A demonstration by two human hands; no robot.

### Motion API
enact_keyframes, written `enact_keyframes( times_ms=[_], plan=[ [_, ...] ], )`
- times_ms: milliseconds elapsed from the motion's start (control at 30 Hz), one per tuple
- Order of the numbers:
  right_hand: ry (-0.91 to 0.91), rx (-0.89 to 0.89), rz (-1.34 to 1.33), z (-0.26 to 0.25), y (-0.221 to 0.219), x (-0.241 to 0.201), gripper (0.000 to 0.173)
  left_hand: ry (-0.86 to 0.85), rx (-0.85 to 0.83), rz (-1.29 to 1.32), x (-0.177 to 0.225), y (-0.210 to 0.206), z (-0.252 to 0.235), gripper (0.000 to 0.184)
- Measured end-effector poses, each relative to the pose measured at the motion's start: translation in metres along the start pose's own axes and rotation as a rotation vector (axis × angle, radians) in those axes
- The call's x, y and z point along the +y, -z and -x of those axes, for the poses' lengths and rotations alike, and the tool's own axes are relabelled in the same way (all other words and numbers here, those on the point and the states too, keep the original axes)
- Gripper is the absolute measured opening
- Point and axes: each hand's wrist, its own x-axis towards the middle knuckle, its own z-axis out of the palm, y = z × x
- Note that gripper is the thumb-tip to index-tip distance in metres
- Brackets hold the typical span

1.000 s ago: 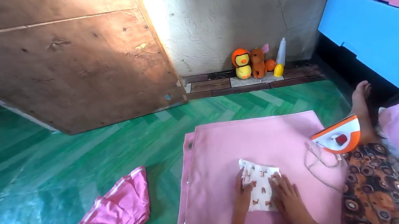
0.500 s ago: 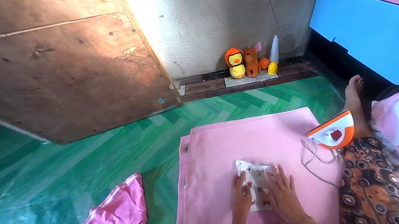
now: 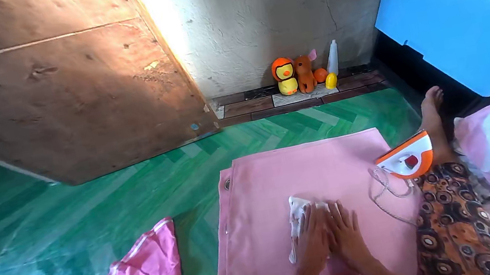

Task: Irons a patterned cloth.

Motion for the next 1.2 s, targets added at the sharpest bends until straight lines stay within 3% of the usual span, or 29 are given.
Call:
enact_keyframes(
  times_ms=[33,200,233,333,433,533,600,700,800,900,1067,1200],
  plan=[
    [-0.014,-0.045,0.025,0.0,-0.001,0.002,0.059,-0.002,-0.084,-0.092,-0.003,-0.011,0.0,0.055],
    [-0.069,-0.279,-0.023,-0.005,0.012,0.007,0.059,-0.027,0.1,-0.179,-0.016,-0.047,0.002,0.06],
    [-0.06,-0.239,-0.104,-0.004,0.016,0.011,0.058,-0.023,0.112,-0.175,-0.015,-0.046,0.002,0.06],
    [-0.012,0.147,-0.307,-0.002,0.029,0.034,0.046,0.01,0.087,-0.192,-0.013,-0.041,0.002,0.058],
    [-0.161,0.387,-0.281,-0.002,0.093,0.056,0.048,0.104,0.191,-0.184,-0.015,-0.035,0.006,0.064],
    [-0.327,0.721,-0.211,-0.014,0.143,0.096,0.058,0.247,0.286,-0.132,-0.011,-0.019,0.007,0.066],
    [-0.439,0.817,-0.21,-0.023,0.164,0.121,0.072,0.234,0.303,-0.116,-0.004,-0.013,0.004,0.065],
    [-0.546,0.716,-0.327,-0.034,0.176,0.146,0.09,0.128,0.192,-0.135,0.019,-0.01,-0.002,0.06],
    [-0.536,0.589,-0.429,-0.041,0.174,0.16,0.079,-0.005,0.19,-0.142,0.028,-0.042,-0.003,0.054],
    [-0.57,0.551,-0.443,-0.044,0.172,0.164,0.067,-0.028,0.231,-0.234,0.022,-0.073,0.006,0.052],
    [-0.593,0.468,-0.374,-0.047,0.181,0.167,0.056,-0.007,0.282,-0.21,0.03,-0.072,0.004,0.05],
    [-0.463,0.441,-0.376,-0.031,0.195,0.15,0.052,0.046,-0.071,0.009,0.075,-0.053,0.005,0.055]
  ],
)
